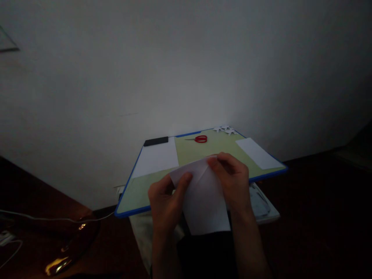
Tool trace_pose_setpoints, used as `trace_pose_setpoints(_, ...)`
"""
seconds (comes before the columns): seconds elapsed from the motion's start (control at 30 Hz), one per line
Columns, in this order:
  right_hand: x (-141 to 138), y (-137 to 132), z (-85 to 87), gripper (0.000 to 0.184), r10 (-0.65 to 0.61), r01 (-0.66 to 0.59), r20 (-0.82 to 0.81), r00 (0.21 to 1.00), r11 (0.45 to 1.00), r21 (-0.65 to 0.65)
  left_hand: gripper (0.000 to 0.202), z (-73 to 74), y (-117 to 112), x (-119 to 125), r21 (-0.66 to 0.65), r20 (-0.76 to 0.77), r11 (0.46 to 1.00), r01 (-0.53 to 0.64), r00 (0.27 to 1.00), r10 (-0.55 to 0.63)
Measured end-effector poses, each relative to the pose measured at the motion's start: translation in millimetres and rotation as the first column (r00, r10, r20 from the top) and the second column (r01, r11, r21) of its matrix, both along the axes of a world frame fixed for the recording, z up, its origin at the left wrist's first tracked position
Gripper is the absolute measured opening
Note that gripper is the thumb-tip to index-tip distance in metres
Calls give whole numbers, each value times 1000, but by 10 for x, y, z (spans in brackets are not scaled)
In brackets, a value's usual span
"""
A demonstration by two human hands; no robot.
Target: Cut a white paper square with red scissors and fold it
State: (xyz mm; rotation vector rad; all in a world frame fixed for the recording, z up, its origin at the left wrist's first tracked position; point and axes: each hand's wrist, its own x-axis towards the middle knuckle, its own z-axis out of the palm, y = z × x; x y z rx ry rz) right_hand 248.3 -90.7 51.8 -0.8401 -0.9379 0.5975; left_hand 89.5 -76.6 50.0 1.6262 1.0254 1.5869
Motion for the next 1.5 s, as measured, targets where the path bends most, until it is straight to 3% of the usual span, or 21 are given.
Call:
trace_pose_setpoints(0.43,-21,-18,3,27,-7,7,4,1000,1000,3,19,23,-21,-10,36,3,999,18,1000,-18)
trace_pose_setpoints(0.73,-11,-14,16,26,-86,85,80,993,996,15,22,7,-17,18,28,-40,999,21,999,-20)
trace_pose_setpoints(1.03,13,1,-14,28,-137,135,159,978,991,25,18,93,-38,-41,78,52,996,40,998,-44)
trace_pose_setpoints(1.3,2,13,-18,29,-103,98,182,978,995,33,15,72,-34,-16,62,87,996,69,993,-74)
trace_pose_setpoints(1.5,-16,10,11,27,-63,63,202,977,998,9,19,60,1,-26,26,108,999,21,994,-24)
